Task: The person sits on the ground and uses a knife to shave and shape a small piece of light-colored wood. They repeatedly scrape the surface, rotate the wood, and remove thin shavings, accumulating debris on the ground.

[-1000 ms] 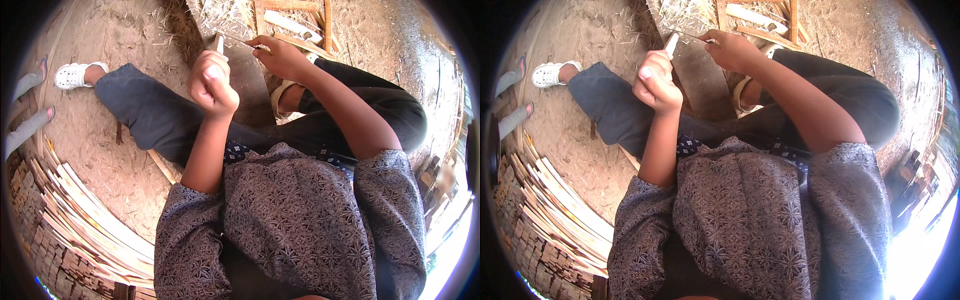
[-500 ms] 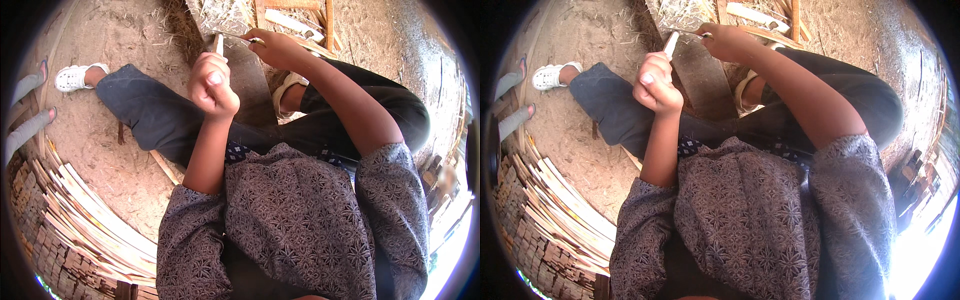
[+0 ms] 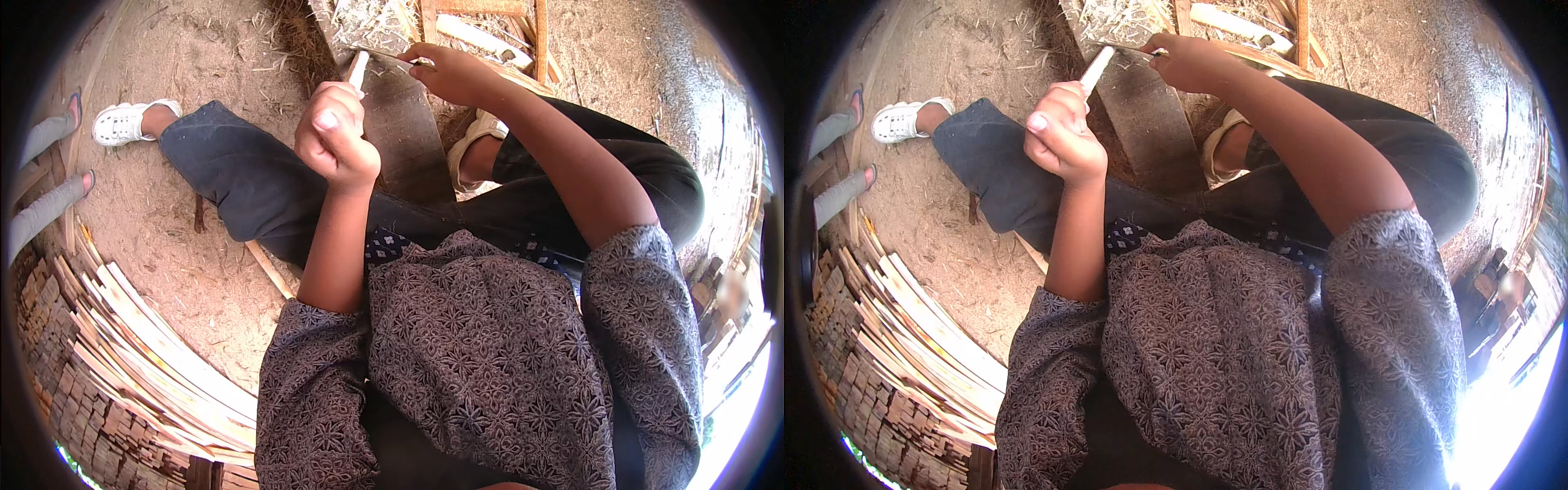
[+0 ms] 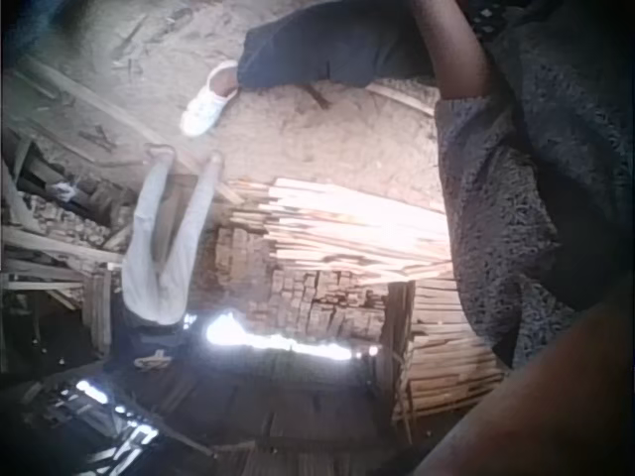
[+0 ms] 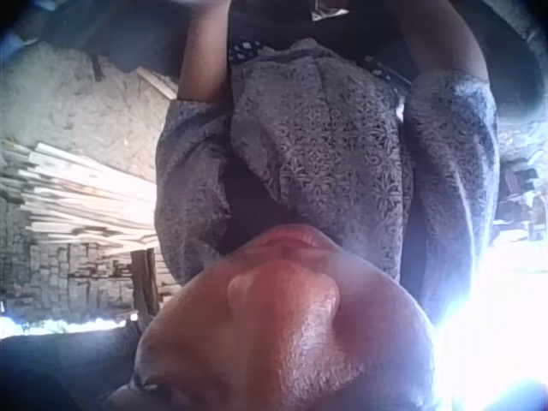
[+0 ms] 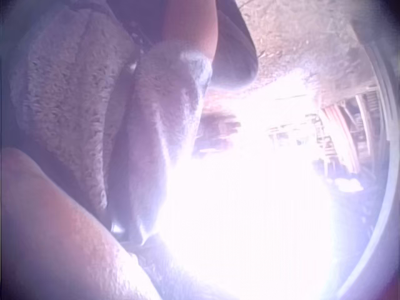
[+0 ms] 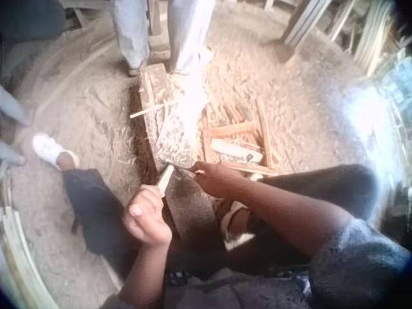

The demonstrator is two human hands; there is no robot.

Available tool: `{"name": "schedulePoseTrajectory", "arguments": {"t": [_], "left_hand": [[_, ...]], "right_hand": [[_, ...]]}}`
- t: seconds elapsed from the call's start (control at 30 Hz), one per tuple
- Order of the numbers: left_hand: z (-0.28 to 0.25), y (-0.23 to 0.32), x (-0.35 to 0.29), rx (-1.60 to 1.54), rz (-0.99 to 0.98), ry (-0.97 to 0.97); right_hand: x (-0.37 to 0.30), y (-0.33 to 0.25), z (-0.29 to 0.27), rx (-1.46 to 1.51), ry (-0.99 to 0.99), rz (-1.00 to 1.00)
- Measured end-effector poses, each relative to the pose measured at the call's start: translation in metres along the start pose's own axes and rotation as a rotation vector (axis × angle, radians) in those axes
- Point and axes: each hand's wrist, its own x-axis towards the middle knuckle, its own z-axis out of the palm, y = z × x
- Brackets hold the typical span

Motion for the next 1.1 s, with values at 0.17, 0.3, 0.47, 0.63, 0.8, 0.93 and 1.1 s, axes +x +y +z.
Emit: {"name": "schedulePoseTrajectory", "arguments": {"t": [0.17,0.3,0.47,0.63,0.8,0.93,1.1], "left_hand": [[-0.009,0.004,0.003,-0.068,-0.024,-0.059],[-0.001,0.007,0.007,-0.075,-0.026,-0.129],[0.001,0.008,0.004,-0.065,-0.06,-0.216],[-0.003,0.012,0.004,-0.066,-0.155,-0.344],[-0.002,0.013,0.009,0.01,-0.109,-0.514],[0.005,0.011,0.01,-0.03,-0.106,-0.516],[0.003,0.012,0.011,-0.038,-0.147,-0.499]], "right_hand": [[-0.027,-0.018,-0.013,0.013,-0.036,-0.091],[-0.014,-0.001,0.003,-0.031,-0.04,0.0],[0.001,0.012,0.009,-0.037,-0.005,-0.018],[-0.015,0.003,-0.013,0.048,-0.015,-0.041],[-0.039,-0.013,-0.047,0.011,-0.033,-0.201],[-0.044,-0.018,-0.056,-0.077,-0.044,-0.148],[-0.03,-0.013,-0.048,-0.112,-0.071,-0.144]]}}
